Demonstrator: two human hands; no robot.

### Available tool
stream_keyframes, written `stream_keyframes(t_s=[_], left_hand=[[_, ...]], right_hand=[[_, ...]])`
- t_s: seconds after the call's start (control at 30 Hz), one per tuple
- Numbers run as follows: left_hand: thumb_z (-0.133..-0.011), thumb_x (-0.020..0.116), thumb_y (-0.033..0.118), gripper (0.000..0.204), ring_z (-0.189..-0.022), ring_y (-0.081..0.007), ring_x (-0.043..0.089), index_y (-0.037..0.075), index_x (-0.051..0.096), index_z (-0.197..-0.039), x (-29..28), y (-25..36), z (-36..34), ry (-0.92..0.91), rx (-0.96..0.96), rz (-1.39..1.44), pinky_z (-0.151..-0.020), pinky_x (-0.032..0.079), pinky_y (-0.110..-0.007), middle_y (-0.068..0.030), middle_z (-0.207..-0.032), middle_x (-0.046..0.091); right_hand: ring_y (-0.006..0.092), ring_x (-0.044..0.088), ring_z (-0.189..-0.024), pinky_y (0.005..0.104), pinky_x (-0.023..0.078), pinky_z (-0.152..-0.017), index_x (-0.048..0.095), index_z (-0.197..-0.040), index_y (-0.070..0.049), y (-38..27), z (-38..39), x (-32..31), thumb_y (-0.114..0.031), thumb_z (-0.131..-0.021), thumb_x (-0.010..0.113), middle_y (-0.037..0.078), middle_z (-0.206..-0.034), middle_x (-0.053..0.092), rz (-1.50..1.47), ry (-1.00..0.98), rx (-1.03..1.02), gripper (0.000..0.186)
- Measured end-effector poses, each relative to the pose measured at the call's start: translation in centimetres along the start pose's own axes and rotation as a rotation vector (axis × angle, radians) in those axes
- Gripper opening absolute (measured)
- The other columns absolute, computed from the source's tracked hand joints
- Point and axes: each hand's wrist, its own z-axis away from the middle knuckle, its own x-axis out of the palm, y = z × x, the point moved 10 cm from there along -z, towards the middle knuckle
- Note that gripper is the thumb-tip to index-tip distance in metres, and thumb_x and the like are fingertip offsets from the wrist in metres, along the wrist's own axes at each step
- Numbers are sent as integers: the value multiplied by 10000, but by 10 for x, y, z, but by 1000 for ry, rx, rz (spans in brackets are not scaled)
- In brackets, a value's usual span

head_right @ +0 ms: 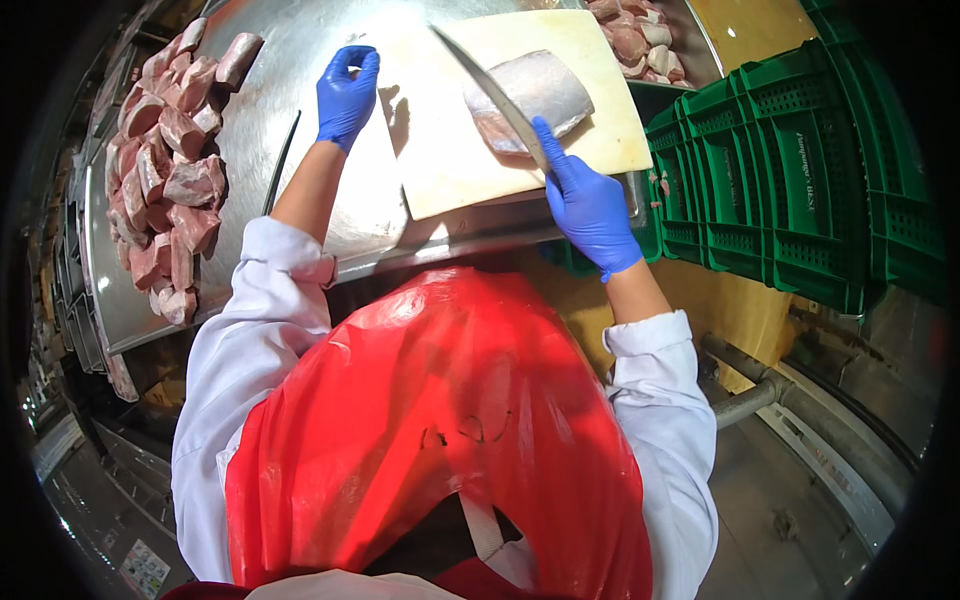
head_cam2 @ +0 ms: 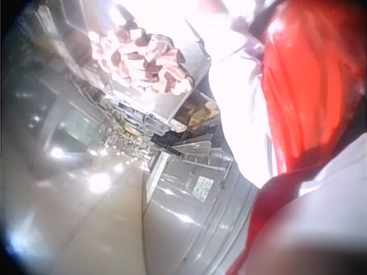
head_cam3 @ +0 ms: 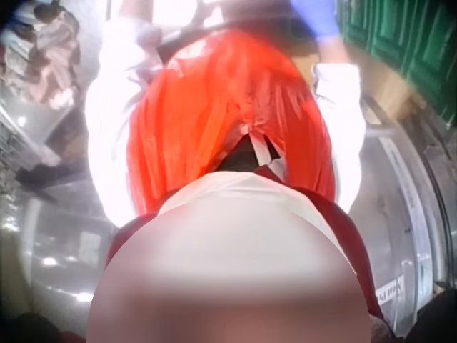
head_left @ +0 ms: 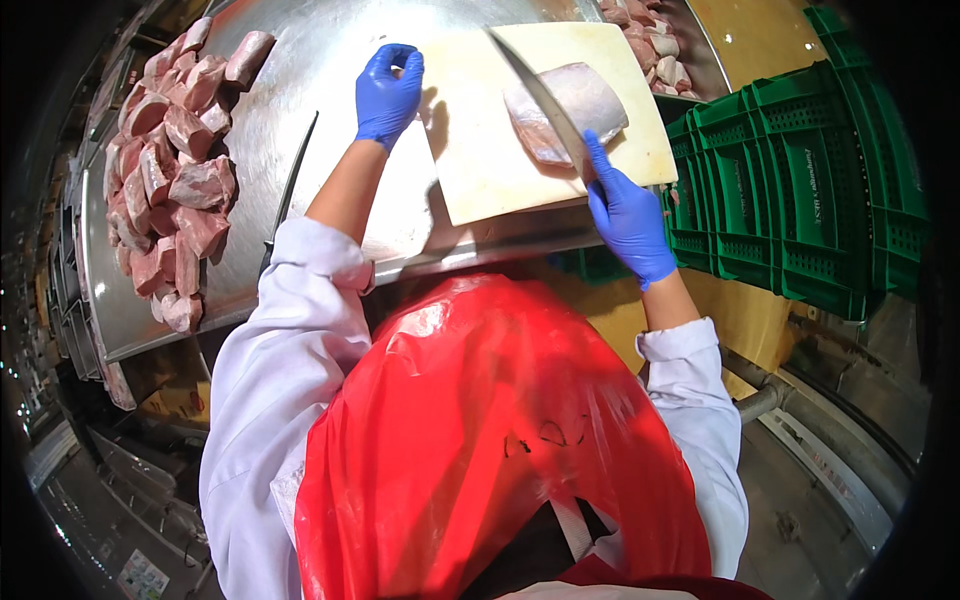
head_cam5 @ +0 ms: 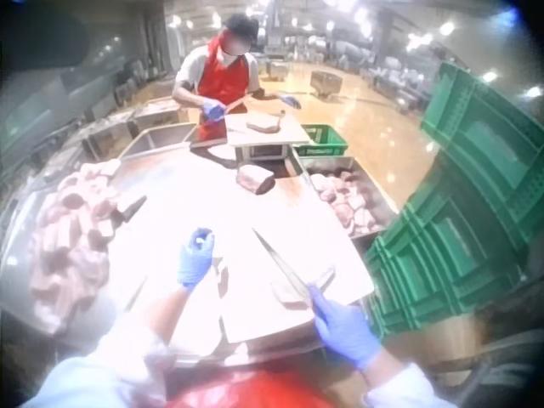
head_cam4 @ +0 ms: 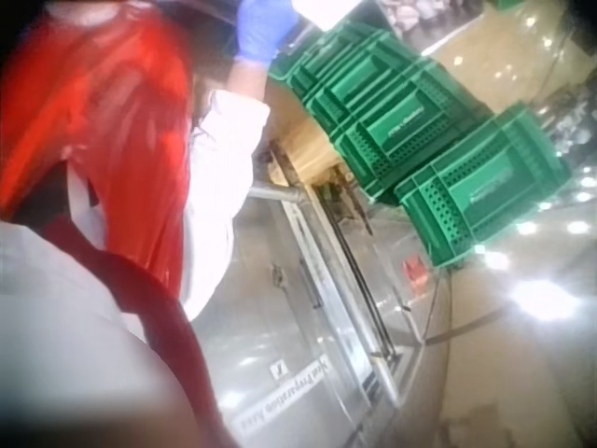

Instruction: The person cuts large pieces of raw meat into smaller portions using a knife on a cutting board. The cut pieces are placed on a metal tray to the left.

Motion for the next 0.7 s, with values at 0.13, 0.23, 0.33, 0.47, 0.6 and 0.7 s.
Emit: stream_keyframes(t_s=[0.13, 0.23, 0.33, 0.47, 0.6, 0.7], left_hand=[[-929, 699, 146, 131, -747, -80, 583, 30, 699, -988, -30, 3, 26, 124, -32, 111, -698, 484, -250, -25, -892, 700], [-932, 691, 117, 101, -771, -78, 577, 32, 683, -985, -30, 9, 49, 126, -85, 183, -723, 476, -242, -13, -900, 679], [-933, 687, 101, 95, -794, -73, 572, 32, 674, -996, -29, 21, 72, 144, -66, 183, -745, 470, -234, -13, -904, 665], [-933, 684, 79, 96, -794, -79, 577, 34, 662, -1015, -17, 21, 96, 167, -156, 306, -742, 471, -233, -18, -917, 663], [-937, 680, 71, 96, -790, -76, 580, 29, 657, -1020, -8, 34, 109, 181, -100, 305, -722, 471, -232, -17, -912, 660], [-935, 683, 79, 86, -775, -68, 564, 37, 663, -1008, -12, 43, 121, 194, -119, 296, -703, 461, -229, -7, -898, 659]], right_hand=[[322, 588, -548, 444, 513, -548, 337, -1568, -344, 2, 12, 7, -66, -847, 639, 115, -746, 563, 270, -184, -154, 830], [321, 589, -549, 440, 512, -543, 325, -1573, -346, 17, 35, -9, -52, -822, 643, 114, -743, 563, 355, -289, -162, 867], [326, 593, -557, 446, 513, -546, 313, -1577, -345, 30, 51, -24, -48, -811, 643, 116, -740, 567, 376, -325, -159, 886], [337, 619, -594, 468, 525, -562, 295, -1580, -344, 9, 34, -30, -80, -844, 630, 127, -766, 607, 222, -200, -215, 851], [350, 641, -628, 485, 538, -580, 269, -1586, -348, -2, 0, 7, -103, -870, 613, 146, -796, 637, 212, -199, -247, 831], [354, 636, -614, 478, 538, -573, 256, -1590, -343, 5, 14, 10, -87, -856, 617, 148, -782, 629, 299, -266, -218, 857]])
